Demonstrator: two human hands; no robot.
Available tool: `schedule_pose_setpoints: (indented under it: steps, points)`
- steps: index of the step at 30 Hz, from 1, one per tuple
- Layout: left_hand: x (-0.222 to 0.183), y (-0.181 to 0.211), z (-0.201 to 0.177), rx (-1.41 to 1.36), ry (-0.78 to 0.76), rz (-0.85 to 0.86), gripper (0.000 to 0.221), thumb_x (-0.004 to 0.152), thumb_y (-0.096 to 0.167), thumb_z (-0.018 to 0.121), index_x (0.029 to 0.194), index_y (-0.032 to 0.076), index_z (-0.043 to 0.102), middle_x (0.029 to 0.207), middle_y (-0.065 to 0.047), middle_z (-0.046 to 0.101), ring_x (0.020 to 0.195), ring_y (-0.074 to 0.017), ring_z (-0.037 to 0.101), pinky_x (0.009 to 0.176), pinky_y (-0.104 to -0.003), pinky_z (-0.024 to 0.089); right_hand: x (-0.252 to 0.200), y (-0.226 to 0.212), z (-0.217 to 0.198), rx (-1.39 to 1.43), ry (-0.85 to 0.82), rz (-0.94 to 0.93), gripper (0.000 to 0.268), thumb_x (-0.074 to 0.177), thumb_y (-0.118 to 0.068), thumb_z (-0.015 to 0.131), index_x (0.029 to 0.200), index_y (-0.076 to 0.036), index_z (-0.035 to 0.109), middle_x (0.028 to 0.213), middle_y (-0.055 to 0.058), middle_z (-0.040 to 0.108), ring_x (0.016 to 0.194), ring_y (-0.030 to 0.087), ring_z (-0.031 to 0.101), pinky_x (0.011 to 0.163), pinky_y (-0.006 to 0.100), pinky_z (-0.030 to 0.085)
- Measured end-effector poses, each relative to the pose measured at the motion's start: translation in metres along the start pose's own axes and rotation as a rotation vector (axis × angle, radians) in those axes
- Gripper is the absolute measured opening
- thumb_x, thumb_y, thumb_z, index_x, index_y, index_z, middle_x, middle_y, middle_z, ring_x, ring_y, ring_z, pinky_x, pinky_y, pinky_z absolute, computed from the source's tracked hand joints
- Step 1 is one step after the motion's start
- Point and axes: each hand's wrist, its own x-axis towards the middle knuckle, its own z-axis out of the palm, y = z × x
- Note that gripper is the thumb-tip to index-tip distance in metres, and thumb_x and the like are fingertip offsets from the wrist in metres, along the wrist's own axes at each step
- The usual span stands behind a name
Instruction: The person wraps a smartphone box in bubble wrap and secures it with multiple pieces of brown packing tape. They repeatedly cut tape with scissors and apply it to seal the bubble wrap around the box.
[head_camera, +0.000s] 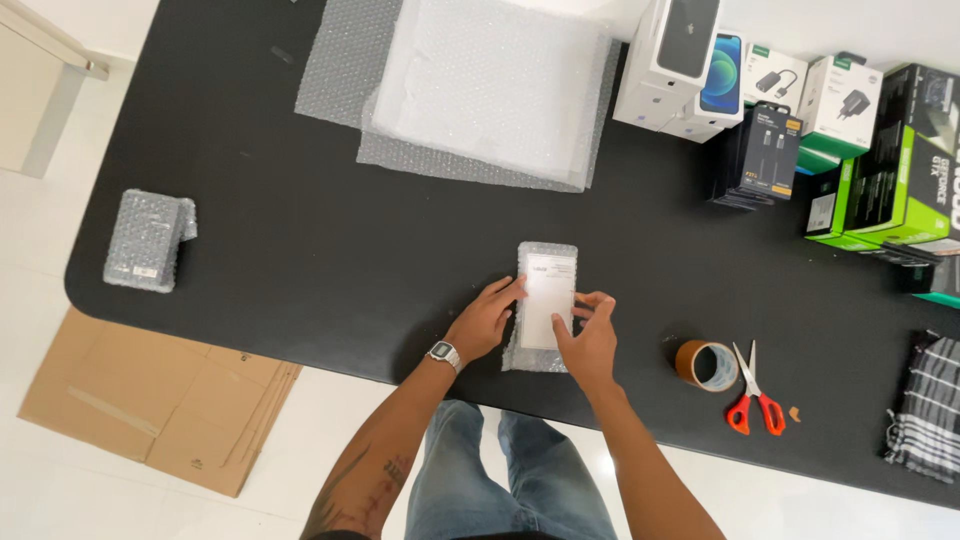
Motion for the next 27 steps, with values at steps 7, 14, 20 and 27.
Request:
schedule_pose_setpoints:
  steps: [7, 14, 20, 27]
  points:
    - [0.0, -0.026, 0.018, 0.106, 0.086, -0.138, 0.064, 0.115, 0.022, 0.068, 0.176, 0.017, 0.046, 0.184, -0.014, 0.042, 0.164, -0.0391, 0.046, 0.126, -0.061, 0.045, 0.0, -0.01, -0.002, 0.001, -0.019, 0.123, 0.067, 0.103, -0.027, 0.085, 0.149, -0.014, 0.038, 0.15, 0.011, 0.075, 0.133, 0.034, 0.079, 0.115, 0.05, 0.064]
    - [0.0, -0.019, -0.002, 0.503, -0.126, -0.082, 0.092, 0.112, 0.048, 0.073, 0.19, 0.021, 0.032, 0.2, -0.01, 0.019, 0.181, -0.0363, 0.019, 0.143, -0.064, 0.015, -0.003, -0.017, -0.001, -0.052, 0.036, 0.082, 0.061, 0.103, -0.027, 0.085, 0.145, -0.016, 0.042, 0.151, 0.01, 0.08, 0.13, 0.03, 0.082, 0.112, 0.053, 0.063]
    - [-0.01, -0.028, 0.027, 0.233, -0.02, -0.127, 0.074, 0.113, 0.053, 0.068, 0.179, 0.021, 0.054, 0.178, -0.01, 0.049, 0.166, -0.0338, 0.045, 0.134, -0.058, 0.035, -0.004, -0.02, -0.007, 0.019, -0.002, 0.169, 0.051, 0.109, -0.03, 0.078, 0.143, -0.02, 0.041, 0.164, 0.012, 0.072, 0.137, 0.026, 0.079, 0.119, 0.055, 0.059]
    - [-0.018, 0.032, 0.073, -0.293, 0.299, -0.392, 0.091, 0.109, 0.054, 0.085, 0.173, -0.003, 0.055, 0.152, -0.024, 0.061, 0.144, -0.0413, 0.066, 0.116, -0.05, 0.064, -0.009, -0.034, -0.021, 0.162, -0.024, 0.271, 0.047, 0.112, -0.03, 0.074, 0.145, -0.018, 0.042, 0.169, 0.021, 0.066, 0.144, 0.029, 0.075, 0.126, 0.059, 0.054]
